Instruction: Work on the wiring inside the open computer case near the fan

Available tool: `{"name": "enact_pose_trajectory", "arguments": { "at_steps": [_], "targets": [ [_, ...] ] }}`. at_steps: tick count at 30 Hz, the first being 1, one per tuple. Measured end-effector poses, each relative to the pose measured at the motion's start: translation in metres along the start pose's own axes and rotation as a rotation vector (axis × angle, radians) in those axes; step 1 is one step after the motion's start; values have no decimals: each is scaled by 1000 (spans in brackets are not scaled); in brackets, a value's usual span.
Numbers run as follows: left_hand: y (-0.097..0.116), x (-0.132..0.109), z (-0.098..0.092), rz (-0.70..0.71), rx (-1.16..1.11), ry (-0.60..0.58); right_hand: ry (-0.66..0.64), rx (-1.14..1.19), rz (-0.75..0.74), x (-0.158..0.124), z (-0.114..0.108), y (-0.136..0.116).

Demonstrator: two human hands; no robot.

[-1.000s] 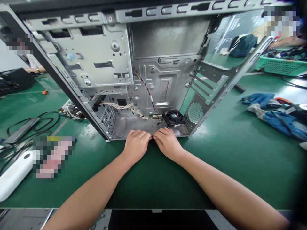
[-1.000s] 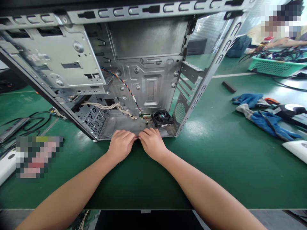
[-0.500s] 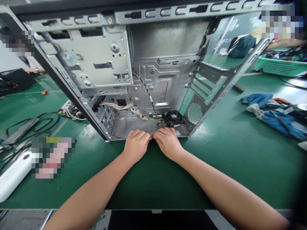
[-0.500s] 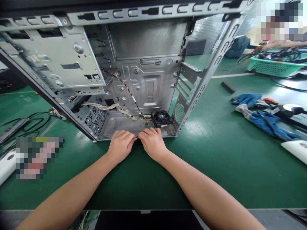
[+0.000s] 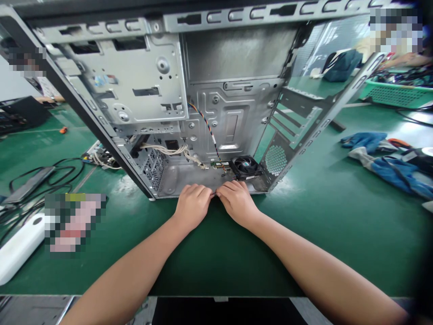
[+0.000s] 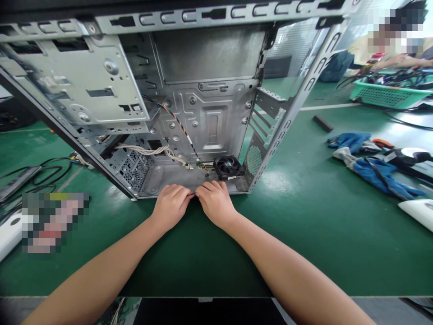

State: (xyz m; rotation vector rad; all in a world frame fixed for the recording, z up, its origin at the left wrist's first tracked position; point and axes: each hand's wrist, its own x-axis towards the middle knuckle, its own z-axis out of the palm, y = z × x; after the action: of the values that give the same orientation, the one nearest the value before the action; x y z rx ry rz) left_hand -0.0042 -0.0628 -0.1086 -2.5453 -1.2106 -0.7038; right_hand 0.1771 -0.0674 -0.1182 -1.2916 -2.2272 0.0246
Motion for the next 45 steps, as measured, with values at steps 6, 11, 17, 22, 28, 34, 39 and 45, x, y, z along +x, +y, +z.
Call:
{"name": "enact_pose_trajectory", "arguments": {
  "at_steps": [6,11,17,22,28,34,39,45],
  "targets": [
    [1,0,-1,16,43,-24,-1,16,5,0,2,-1],
    [0,0,-1,25,62,-28,7,27,10,-1,3,0],
    [0,1,-2,28,67,-31,26,38,15,-1,4,0],
    [0,0,-1,26,52,-25,11,32,17,-1,2,-1],
    [0,1,-1,25,28,-7,9,28,8,0,1,0],
    [1,0,-2,21,10,-10,2,22,9,0,1,-1],
    [1,1,-3,31,28,-14,-2,15,8,0,1,-1],
    [0,2,-2,46,55,-28,10,18,10,0,3,-1]
  ]
}}
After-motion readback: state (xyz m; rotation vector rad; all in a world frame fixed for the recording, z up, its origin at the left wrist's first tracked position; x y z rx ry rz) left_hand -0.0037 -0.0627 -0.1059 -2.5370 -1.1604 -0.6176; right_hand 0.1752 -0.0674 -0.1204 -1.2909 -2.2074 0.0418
